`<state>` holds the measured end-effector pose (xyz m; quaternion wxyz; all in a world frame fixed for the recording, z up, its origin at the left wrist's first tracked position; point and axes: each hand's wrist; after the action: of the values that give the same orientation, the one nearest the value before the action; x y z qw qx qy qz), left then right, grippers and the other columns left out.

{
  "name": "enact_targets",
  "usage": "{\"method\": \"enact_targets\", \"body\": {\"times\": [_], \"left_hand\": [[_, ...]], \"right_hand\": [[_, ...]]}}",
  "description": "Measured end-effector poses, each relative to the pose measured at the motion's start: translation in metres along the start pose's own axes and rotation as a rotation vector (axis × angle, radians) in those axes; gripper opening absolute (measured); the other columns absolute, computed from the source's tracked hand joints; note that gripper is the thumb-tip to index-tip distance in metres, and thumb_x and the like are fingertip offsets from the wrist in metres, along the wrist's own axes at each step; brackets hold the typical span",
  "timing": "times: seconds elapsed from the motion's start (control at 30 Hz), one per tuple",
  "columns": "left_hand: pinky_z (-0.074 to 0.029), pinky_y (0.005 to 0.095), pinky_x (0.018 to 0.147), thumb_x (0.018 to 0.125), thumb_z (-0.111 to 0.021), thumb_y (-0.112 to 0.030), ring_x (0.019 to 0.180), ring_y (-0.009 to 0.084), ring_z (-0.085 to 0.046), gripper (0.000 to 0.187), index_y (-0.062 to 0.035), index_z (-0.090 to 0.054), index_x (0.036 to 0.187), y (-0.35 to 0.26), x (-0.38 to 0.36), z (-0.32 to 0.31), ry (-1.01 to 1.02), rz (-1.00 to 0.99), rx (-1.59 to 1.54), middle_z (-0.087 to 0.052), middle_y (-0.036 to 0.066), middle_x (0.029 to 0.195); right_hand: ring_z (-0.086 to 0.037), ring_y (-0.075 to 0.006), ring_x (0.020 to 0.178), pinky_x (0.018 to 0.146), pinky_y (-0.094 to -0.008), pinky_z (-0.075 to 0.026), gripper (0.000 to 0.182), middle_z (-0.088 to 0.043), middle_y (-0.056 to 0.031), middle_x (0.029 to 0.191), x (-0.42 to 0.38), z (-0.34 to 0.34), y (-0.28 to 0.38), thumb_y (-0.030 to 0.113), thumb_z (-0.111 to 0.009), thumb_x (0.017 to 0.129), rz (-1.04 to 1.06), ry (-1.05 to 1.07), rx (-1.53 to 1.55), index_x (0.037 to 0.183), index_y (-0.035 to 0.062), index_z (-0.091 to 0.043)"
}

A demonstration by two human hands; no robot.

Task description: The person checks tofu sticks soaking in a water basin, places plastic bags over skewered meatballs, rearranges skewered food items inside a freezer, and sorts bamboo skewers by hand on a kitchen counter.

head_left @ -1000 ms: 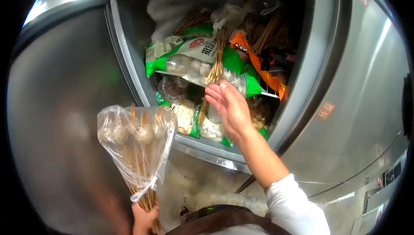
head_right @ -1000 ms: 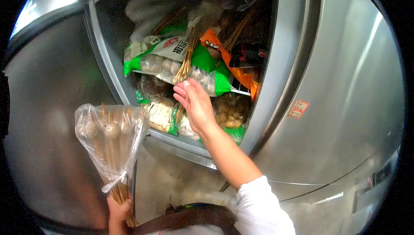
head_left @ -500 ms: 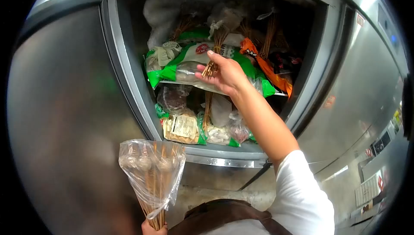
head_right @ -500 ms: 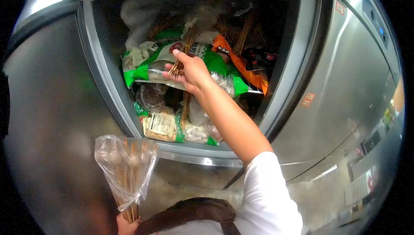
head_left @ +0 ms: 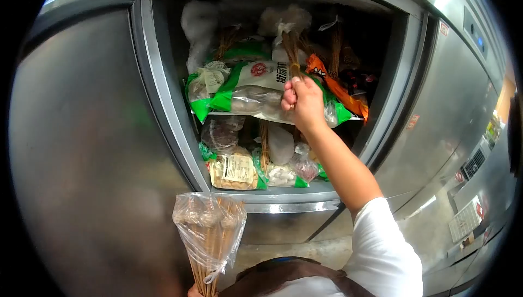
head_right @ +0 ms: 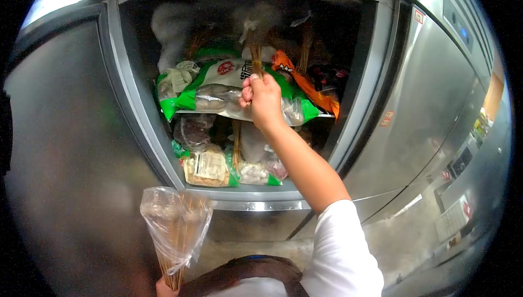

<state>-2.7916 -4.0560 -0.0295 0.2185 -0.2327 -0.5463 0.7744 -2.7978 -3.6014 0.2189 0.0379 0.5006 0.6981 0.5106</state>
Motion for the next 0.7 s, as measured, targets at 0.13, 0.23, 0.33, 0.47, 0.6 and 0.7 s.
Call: {"method": "enact_targets", "body": {"times": [0.13, 0.23, 0.33, 0.47, 0.6, 0.7], "left_hand": [[-0.043, 0.0277, 0.072, 0.081, -0.06, -0.006, 0.079, 0.014, -0.052, 0.028, 0.0005, -0.057, 0.108, -0.012, -0.003, 0.0, 0.03, 0.137, -0.075, -0.058, 0.004, 0.087], [-0.043, 0.0281, 0.073, 0.08, -0.062, -0.008, 0.081, 0.0147, -0.053, 0.033, 0.0002, -0.056, 0.111, 0.027, -0.001, 0.004, 0.056, 0.13, -0.086, -0.059, 0.005, 0.091], [-0.043, 0.0282, 0.073, 0.08, -0.062, -0.008, 0.082, 0.0149, -0.053, 0.033, 0.0003, -0.056, 0.111, 0.031, -0.006, 0.001, 0.03, 0.149, -0.073, -0.059, 0.006, 0.091], [-0.043, 0.0283, 0.073, 0.08, -0.062, -0.009, 0.082, 0.0151, -0.053, 0.033, 0.0004, -0.056, 0.111, 0.036, -0.009, -0.001, 0.013, 0.166, -0.077, -0.059, 0.006, 0.091], [-0.043, 0.0285, 0.073, 0.079, -0.062, -0.009, 0.082, 0.0153, -0.053, 0.033, 0.0005, -0.056, 0.111, 0.039, -0.01, -0.002, -0.007, 0.184, -0.078, -0.059, 0.006, 0.091], [-0.043, 0.0286, 0.073, 0.079, -0.063, -0.009, 0.082, 0.0155, -0.053, 0.033, 0.0005, -0.056, 0.111, 0.042, -0.009, -0.003, -0.011, 0.192, -0.075, -0.06, 0.007, 0.091]], "right_hand": [[-0.039, -0.011, 0.052, 0.044, -0.0283, -0.036, 0.009, -0.044, -0.0052, 0.069, 0.031, 0.003, -0.003, 0.009, -0.042, 0.088, 0.067, -0.007, 0.016, 0.083, 0.0016, -0.044], [-0.042, -0.0143, 0.047, 0.042, -0.0289, -0.038, 0.014, -0.046, -0.0075, 0.062, 0.055, -0.008, -0.004, 0.013, -0.042, 0.088, 0.183, -0.112, -0.047, 0.083, 0.0008, -0.046], [-0.044, -0.0157, 0.049, 0.042, -0.0305, -0.039, 0.011, -0.049, -0.0089, 0.066, 0.073, -0.008, -0.01, 0.011, -0.041, 0.088, 0.276, -0.048, -0.03, 0.088, 0.0009, -0.046], [-0.052, -0.0199, 0.06, 0.054, -0.0324, -0.047, 0.011, -0.056, -0.0136, 0.077, 0.102, 0.013, -0.023, 0.005, -0.04, 0.088, -0.026, -0.183, -0.044, 0.092, -0.0023, -0.047], [-0.06, -0.023, 0.072, 0.066, -0.0339, -0.05, 0.019, -0.061, -0.0161, 0.084, 0.126, 0.033, 0.002, 0.0, -0.041, 0.085, -0.152, -0.129, -0.441, 0.098, -0.0048, -0.054], [-0.061, -0.0306, 0.074, 0.064, -0.0395, -0.05, 0.019, -0.062, -0.0184, 0.088, 0.173, 0.067, -0.025, 0.007, -0.045, 0.082, 0.256, 0.043, -1.349, 0.089, -0.0027, -0.059]]}}
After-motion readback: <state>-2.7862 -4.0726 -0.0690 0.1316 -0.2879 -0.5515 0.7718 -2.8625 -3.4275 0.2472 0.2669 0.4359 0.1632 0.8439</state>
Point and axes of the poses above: each hand's wrist, its own x-axis towards the middle knuckle, its own z-axis out of the back of the hand, y = z × x
